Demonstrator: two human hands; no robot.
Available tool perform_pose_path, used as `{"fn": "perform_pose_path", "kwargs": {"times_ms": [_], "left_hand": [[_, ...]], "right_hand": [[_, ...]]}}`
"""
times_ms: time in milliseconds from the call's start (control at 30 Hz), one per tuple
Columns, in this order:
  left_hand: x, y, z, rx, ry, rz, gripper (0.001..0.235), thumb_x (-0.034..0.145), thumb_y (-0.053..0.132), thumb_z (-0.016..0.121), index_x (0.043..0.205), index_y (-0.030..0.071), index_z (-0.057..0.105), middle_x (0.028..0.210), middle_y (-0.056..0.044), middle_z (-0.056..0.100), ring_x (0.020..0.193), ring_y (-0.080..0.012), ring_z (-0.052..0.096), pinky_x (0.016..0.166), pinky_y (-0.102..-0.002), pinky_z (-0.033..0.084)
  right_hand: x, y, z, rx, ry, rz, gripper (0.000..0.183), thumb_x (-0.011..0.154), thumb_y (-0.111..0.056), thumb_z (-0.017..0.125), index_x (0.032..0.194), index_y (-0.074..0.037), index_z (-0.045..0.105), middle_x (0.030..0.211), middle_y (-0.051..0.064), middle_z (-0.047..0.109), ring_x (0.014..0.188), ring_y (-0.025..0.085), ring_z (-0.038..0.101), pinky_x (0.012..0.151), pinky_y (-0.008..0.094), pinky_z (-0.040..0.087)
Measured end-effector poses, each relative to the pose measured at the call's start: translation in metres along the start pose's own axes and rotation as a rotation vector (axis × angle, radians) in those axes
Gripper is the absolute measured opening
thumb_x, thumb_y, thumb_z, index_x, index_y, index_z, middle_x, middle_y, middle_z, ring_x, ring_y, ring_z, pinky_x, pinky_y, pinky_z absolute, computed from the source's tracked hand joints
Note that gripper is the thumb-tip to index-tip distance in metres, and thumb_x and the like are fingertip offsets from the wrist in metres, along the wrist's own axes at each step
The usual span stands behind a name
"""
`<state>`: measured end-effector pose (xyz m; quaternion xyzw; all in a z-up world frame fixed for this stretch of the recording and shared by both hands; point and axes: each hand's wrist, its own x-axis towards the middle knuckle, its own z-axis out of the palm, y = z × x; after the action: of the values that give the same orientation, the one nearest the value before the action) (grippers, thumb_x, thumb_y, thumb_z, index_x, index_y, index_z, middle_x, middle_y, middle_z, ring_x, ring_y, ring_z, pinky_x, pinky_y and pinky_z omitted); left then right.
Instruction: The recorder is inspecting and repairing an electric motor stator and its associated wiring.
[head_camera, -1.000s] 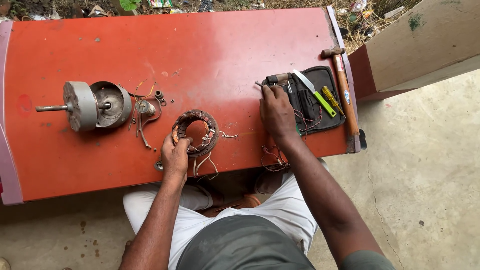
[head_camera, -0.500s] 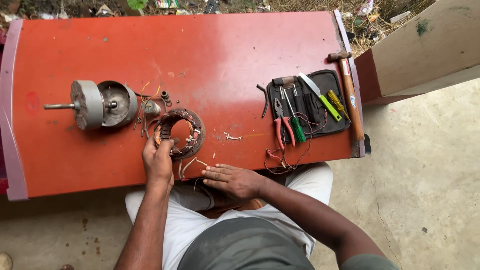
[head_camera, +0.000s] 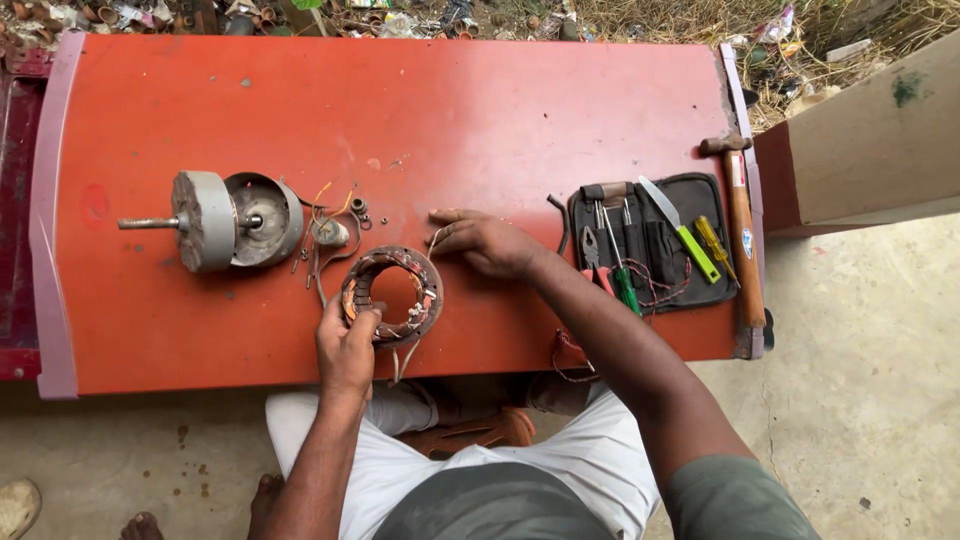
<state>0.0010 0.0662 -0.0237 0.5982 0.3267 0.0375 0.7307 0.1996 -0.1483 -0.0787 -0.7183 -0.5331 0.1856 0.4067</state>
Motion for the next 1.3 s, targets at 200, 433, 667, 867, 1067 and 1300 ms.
{"fn": "perform_pose_path", "kwargs": {"times_ms": [200, 433, 667, 867, 1067, 1300], "left_hand": [[0.016, -0.001, 0.01, 0.013, -0.042, -0.012, 0.042, 0.089, 0.007, 0.057, 0.129, -0.004, 0.057, 0.105, -0.01, 0.067, 0.086, -0.0134, 0.067, 0.076, -0.031, 0.059], [0.009, 0.023, -0.013, 0.062, -0.292, -0.029, 0.05, 0.087, 0.003, 0.054, 0.136, -0.004, 0.059, 0.1, -0.012, 0.07, 0.072, -0.0135, 0.066, 0.064, -0.029, 0.055], [0.003, 0.026, -0.023, 0.11, -0.473, -0.089, 0.054, 0.084, 0.003, 0.053, 0.138, -0.003, 0.059, 0.1, -0.012, 0.073, 0.072, -0.0129, 0.068, 0.064, -0.029, 0.057], [0.008, 0.028, -0.013, 0.127, -0.466, -0.118, 0.055, 0.083, 0.003, 0.054, 0.138, -0.004, 0.059, 0.1, -0.012, 0.071, 0.073, -0.0124, 0.067, 0.065, -0.029, 0.058], [0.016, 0.034, -0.009, 0.102, -0.522, -0.043, 0.055, 0.082, 0.002, 0.053, 0.136, -0.005, 0.058, 0.108, -0.01, 0.071, 0.086, -0.0113, 0.068, 0.073, -0.028, 0.057], [0.027, 0.008, -0.012, 0.151, -0.582, -0.124, 0.055, 0.082, 0.001, 0.055, 0.136, -0.005, 0.062, 0.106, -0.01, 0.072, 0.086, -0.0105, 0.063, 0.075, -0.027, 0.053]], "right_hand": [[-0.033, -0.016, -0.025, 0.713, 0.461, 0.301, 0.04, 0.081, 0.007, 0.049, 0.109, 0.004, 0.078, 0.12, 0.02, 0.076, 0.126, 0.034, 0.065, 0.112, 0.043, 0.048], [-0.084, -0.06, 0.017, 0.503, 0.288, 0.347, 0.046, 0.09, 0.001, 0.049, 0.133, -0.001, 0.067, 0.141, 0.017, 0.067, 0.139, 0.031, 0.06, 0.122, 0.045, 0.042], [-0.027, -0.044, 0.015, 0.025, -0.155, -0.041, 0.062, 0.084, -0.001, 0.063, 0.145, -0.003, 0.054, 0.156, 0.019, 0.048, 0.148, 0.035, 0.043, 0.127, 0.051, 0.025], [0.01, 0.016, -0.046, -0.047, -0.092, 0.031, 0.063, 0.083, 0.005, 0.058, 0.145, -0.006, 0.056, 0.155, 0.017, 0.053, 0.148, 0.033, 0.046, 0.128, 0.046, 0.031], [-0.013, -0.016, -0.03, 0.097, -0.08, 0.036, 0.066, 0.082, 0.008, 0.048, 0.145, -0.007, 0.057, 0.157, 0.016, 0.054, 0.152, 0.034, 0.047, 0.13, 0.046, 0.032], [-0.001, -0.001, -0.024, 0.014, -0.136, -0.046, 0.058, 0.087, 0.002, 0.055, 0.145, -0.005, 0.057, 0.156, 0.016, 0.052, 0.149, 0.033, 0.046, 0.129, 0.049, 0.028]]}}
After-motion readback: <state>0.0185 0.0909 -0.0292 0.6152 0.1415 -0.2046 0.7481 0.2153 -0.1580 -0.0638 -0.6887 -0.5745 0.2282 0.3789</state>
